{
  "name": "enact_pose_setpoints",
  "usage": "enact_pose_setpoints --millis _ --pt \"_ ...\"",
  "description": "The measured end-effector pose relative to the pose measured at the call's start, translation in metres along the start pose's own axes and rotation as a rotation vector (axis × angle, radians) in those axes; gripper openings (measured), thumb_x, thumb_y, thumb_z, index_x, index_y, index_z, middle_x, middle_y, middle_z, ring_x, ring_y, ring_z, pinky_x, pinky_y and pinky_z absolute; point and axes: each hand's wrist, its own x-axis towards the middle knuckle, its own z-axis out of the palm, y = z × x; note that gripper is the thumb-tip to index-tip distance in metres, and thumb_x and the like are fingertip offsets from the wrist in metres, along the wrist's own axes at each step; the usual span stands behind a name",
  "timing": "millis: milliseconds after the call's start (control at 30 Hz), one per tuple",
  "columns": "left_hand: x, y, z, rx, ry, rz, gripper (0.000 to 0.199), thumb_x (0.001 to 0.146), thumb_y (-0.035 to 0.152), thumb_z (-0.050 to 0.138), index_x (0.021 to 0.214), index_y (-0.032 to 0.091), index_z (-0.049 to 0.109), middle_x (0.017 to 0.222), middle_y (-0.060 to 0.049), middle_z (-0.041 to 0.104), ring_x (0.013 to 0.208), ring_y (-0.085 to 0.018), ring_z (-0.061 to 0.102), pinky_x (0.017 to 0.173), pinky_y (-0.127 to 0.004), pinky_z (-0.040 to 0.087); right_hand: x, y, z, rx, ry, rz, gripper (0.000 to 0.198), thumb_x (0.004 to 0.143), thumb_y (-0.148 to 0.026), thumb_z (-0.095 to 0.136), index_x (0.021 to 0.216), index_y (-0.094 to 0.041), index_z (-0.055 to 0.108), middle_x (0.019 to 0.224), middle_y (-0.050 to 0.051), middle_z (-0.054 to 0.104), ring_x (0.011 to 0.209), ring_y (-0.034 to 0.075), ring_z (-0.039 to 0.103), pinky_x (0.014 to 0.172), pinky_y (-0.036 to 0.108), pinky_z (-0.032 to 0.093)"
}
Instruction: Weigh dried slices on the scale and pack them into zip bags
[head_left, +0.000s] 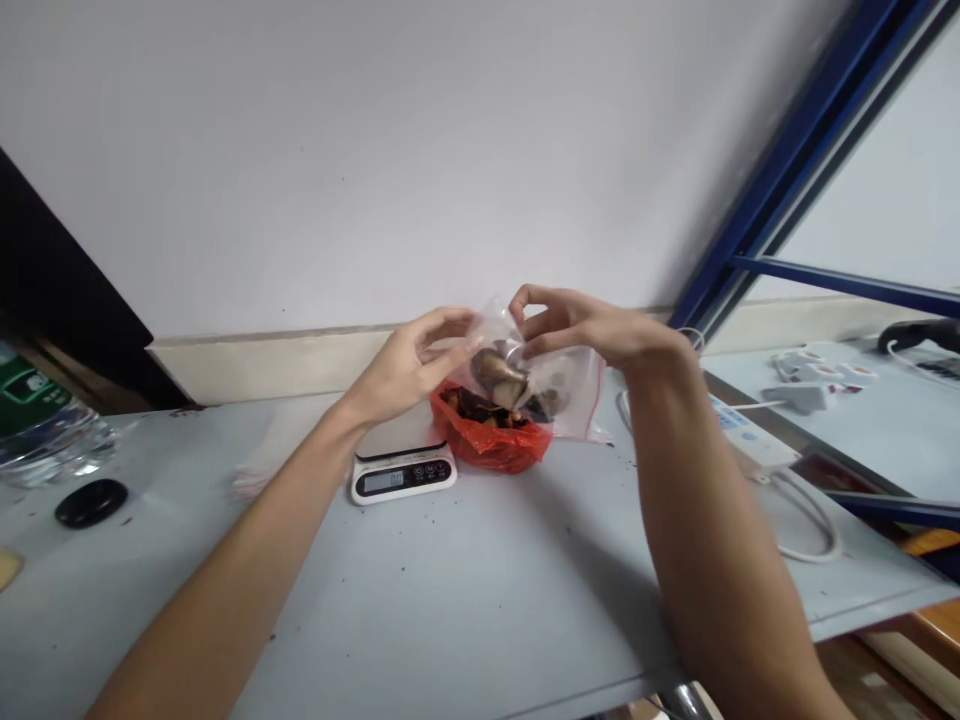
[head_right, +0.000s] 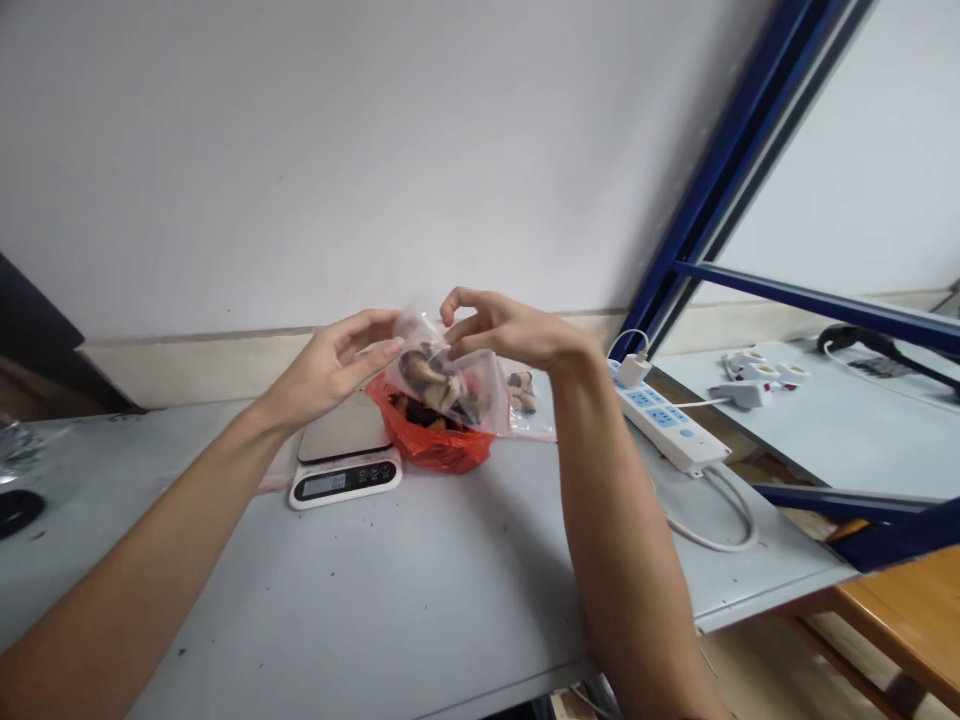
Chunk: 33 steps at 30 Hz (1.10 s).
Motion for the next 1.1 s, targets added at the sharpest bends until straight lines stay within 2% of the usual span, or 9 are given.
enact_pose_setpoints --millis 100,267,367,500,700,800,900,1000,1100 --pt "-0.001 0.002 -0.009 -0.006 0.026 -0.006 0.026 0.087 0.044 0.065 0.086 0.018 0.063 0.088 -0.004 0.070 0.087 -0.019 0.068 0.084 -0.033 0.055 0.013 0.005 0.013 0.138 -0.083 -0.031 0.043 0.069 -0.026 0.082 0.091 -0.023 0.045 0.073 -0.004 0.068 0.063 0.013 0.063 0.061 0.026 0.049" --pt "0.001 -0.009 -0.029 0.084 0.329 0.008 0.026 0.085 0.038 0.066 0.074 0.021 0.050 0.075 0.000 0.064 0.077 -0.017 0.066 0.073 -0.028 0.055 0.020 0.007 0.019 0.186 0.114 0.052 0.043 0.086 -0.062 0.063 0.100 -0.022 0.057 0.079 0.001 0.070 0.077 0.019 0.069 0.069 0.031 0.055" --pt "-0.002 -0.016 -0.041 0.119 0.420 -0.049 0.020 0.085 0.032 0.065 0.080 0.022 0.049 0.071 0.002 0.063 0.066 -0.015 0.067 0.064 -0.027 0.054 0.020 0.005 0.021 0.133 0.113 0.126 0.051 0.080 -0.068 0.066 0.099 -0.020 0.065 0.086 0.006 0.073 0.087 0.023 0.071 0.078 0.036 0.057" --pt "-0.007 -0.018 -0.054 0.096 0.445 -0.084 0.026 0.084 0.024 0.063 0.108 0.022 0.052 0.081 0.002 0.065 0.071 -0.015 0.071 0.070 -0.029 0.056 0.025 0.007 0.026 0.017 0.071 0.085 0.043 0.062 -0.052 0.087 0.076 -0.016 0.068 0.076 0.004 0.070 0.076 0.018 0.066 0.076 0.034 0.054" --pt "-0.015 -0.018 -0.070 0.258 0.333 -0.263 0.039 0.088 0.020 0.054 0.127 0.024 0.050 0.088 0.000 0.066 0.079 -0.018 0.071 0.081 -0.034 0.056 0.037 0.017 0.038 -0.023 0.051 0.117 0.041 0.059 -0.052 0.086 0.066 -0.016 0.068 0.065 0.000 0.062 0.061 0.012 0.054 0.061 0.030 0.045" --pt "-0.019 -0.017 -0.072 0.570 0.281 -0.320 0.031 0.085 0.020 0.058 0.115 0.023 0.060 0.095 -0.004 0.066 0.089 -0.022 0.068 0.087 -0.039 0.055 0.044 0.020 0.048 -0.054 0.064 0.097 0.039 0.059 -0.050 0.084 0.062 -0.016 0.065 0.063 -0.002 0.059 0.059 0.011 0.048 0.058 0.028 0.039" --pt "-0.020 -0.011 -0.065 0.728 0.220 -0.259 0.015 0.083 0.030 0.064 0.094 0.020 0.069 0.103 -0.008 0.064 0.097 -0.025 0.065 0.092 -0.040 0.052 0.050 0.020 0.060 -0.113 0.062 0.056 0.037 0.061 -0.050 0.078 0.060 -0.017 0.062 0.060 -0.003 0.055 0.057 0.010 0.044 0.056 0.028 0.034" --pt "-0.021 -0.002 -0.054 0.643 0.010 -0.224 0.024 0.080 0.044 0.069 0.083 0.020 0.074 0.102 -0.007 0.065 0.092 -0.024 0.065 0.085 -0.036 0.052 0.054 0.018 0.070 -0.121 0.064 -0.002 0.036 0.065 -0.052 0.073 0.063 -0.017 0.064 0.059 -0.004 0.053 0.057 0.010 0.043 0.056 0.028 0.033" --pt "-0.020 0.003 -0.046 0.470 -0.245 -0.253 0.022 0.081 0.039 0.065 0.075 0.020 0.074 0.081 -0.003 0.070 0.075 -0.020 0.064 0.067 -0.029 0.049 0.055 0.016 0.075 -0.083 0.056 -0.039 0.037 0.064 -0.052 0.074 0.063 -0.017 0.064 0.060 -0.003 0.056 0.057 0.011 0.045 0.056 0.027 0.033"
